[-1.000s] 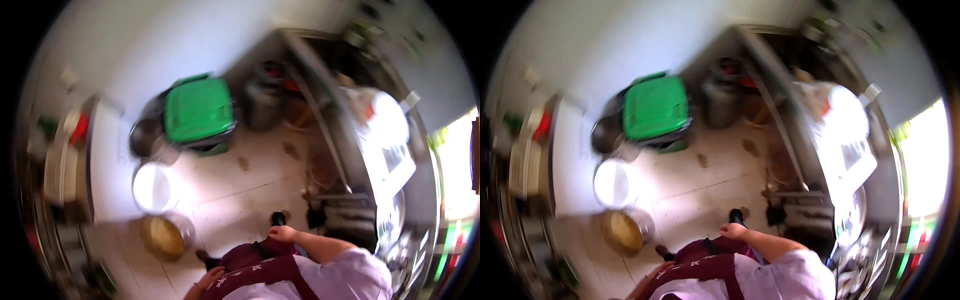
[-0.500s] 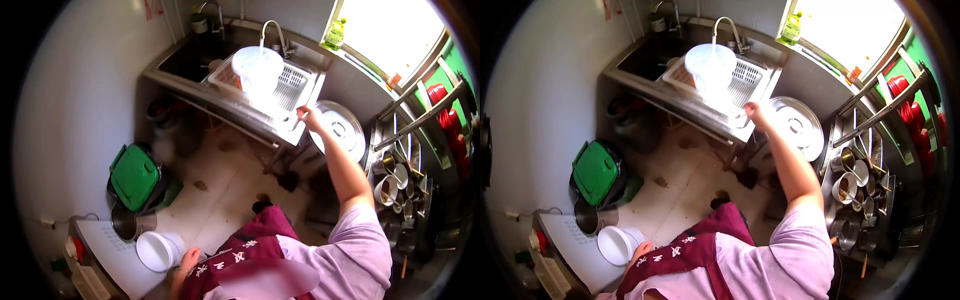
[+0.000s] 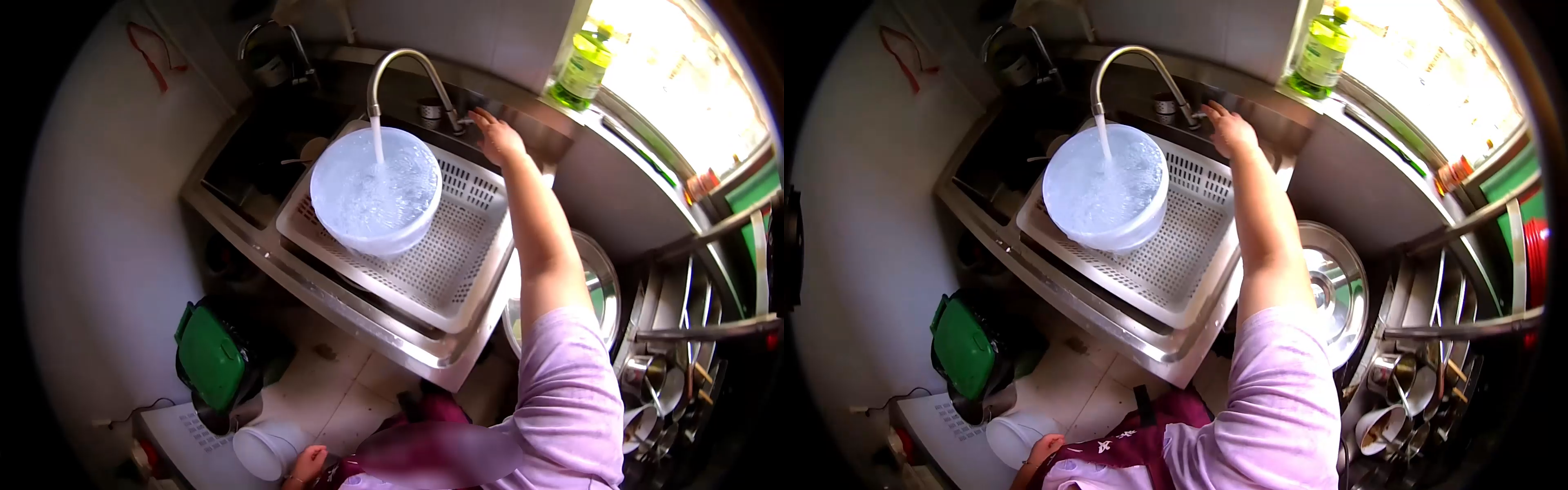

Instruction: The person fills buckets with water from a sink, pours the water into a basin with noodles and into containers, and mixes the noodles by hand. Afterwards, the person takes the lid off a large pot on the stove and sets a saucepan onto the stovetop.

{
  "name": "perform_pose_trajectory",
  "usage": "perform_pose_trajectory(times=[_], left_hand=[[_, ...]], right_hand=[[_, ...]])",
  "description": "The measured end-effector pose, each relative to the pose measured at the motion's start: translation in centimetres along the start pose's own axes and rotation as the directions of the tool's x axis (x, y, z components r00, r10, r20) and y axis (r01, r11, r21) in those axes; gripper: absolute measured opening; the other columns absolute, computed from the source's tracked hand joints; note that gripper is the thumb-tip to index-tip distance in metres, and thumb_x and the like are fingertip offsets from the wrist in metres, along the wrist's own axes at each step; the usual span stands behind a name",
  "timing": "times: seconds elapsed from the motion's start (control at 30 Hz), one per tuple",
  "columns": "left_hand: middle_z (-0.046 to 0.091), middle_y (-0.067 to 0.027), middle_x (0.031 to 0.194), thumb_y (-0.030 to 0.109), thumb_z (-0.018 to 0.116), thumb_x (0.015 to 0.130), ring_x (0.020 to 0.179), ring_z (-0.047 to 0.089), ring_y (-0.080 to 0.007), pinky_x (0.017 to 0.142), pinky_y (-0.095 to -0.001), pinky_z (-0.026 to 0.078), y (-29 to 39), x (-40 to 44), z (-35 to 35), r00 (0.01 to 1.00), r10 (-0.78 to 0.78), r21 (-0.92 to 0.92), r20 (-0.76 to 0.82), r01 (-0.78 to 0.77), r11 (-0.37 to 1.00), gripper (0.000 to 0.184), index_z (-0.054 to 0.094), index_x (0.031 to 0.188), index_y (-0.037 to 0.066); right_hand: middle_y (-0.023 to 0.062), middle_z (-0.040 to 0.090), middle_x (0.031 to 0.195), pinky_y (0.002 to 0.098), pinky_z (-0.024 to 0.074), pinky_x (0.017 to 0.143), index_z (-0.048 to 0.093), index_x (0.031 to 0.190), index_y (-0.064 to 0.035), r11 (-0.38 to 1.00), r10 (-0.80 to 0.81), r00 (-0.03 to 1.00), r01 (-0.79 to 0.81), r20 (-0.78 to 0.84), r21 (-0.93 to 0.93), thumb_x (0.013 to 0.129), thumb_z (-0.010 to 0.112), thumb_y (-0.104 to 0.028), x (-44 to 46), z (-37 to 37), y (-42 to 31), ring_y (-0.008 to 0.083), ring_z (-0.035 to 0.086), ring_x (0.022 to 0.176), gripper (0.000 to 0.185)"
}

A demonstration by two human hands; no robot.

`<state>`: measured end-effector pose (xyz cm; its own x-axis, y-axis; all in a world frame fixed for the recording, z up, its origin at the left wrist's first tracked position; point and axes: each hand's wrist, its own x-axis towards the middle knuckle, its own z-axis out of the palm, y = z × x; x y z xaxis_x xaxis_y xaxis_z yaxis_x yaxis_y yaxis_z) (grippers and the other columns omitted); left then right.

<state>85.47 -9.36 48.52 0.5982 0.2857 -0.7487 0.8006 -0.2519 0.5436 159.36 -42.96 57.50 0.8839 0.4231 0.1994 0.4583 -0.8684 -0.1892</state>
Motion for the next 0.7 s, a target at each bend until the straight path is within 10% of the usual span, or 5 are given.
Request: perform_pose_trajectory(times=[0.17, 0.37, 0.57, 0.7], left_hand=[[0.065, -0.009, 0.088, 0.023, 0.056, 0.088, 0.081, 0.06, -0.0138, 0.074, -0.0266, 0.048, -1.5, 1.2, -0.3, 0.999, 0.036, 0.081, -0.02, -0.035, 0.996, 0.03, 0.059, 0.103, -0.002], [0.066, -0.0105, 0.083, 0.022, 0.057, 0.086, 0.076, 0.062, -0.0152, 0.071, -0.0276, 0.048, 6.9, 2.7, -1.3, 1.0, 0.022, 0.085, -0.008, -0.021, 0.996, 0.027, 0.062, 0.099, -0.001], [0.065, -0.0059, 0.085, 0.019, 0.058, 0.087, 0.077, 0.06, -0.0112, 0.07, -0.0253, 0.048, 8.0, 5.2, -6.0, 0.956, 0.17, 0.084, -0.239, -0.154, 0.985, 0.022, 0.061, 0.099, 0.002], [0.063, -0.004, 0.091, 0.013, 0.056, 0.089, 0.079, 0.059, -0.0112, 0.074, -0.0247, 0.048, 14.4, 6.8, -11.6, 0.902, 0.295, 0.055, -0.315, -0.293, 0.955, 0.019, 0.058, 0.105, 0.003]], right_hand=[[0.0052, 0.054, 0.124, 0.0378, 0.0461, 0.088, 0.054, 0.121, -0.0173, 0.993, -0.11, 0.993, 0.111, -0.041, 0.026, 0.082, 0.06, -0.025, 3.8, -0.3, 2.1, 0.0283, 0.056, 0.105, 0.04], [0.0162, 0.064, 0.096, 0.0416, 0.0461, 0.084, 0.065, 0.1, -0.0084, 0.975, 0.208, 0.975, -0.214, 0.083, 0.062, 0.092, 0.041, -0.039, 6.5, 0.8, 0.8, 0.0326, 0.058, 0.098, 0.04], [0.0244, 0.059, 0.106, 0.043, 0.0441, 0.088, 0.054, 0.108, 0.0029, 0.854, 0.452, 0.874, -0.367, -0.178, 0.368, 0.082, 0.057, -0.043, 4.6, 2.0, -1.0, 0.0373, 0.054, 0.106, 0.053], [0.019, 0.063, 0.095, 0.0358, 0.05, 0.074, 0.057, 0.106, 0.0005, 0.617, 0.487, 0.873, -0.354, 0.012, 0.702, 0.084, 0.058, -0.035, -0.6, 0.2, -3.6, 0.0273, 0.063, 0.086, 0.042]])
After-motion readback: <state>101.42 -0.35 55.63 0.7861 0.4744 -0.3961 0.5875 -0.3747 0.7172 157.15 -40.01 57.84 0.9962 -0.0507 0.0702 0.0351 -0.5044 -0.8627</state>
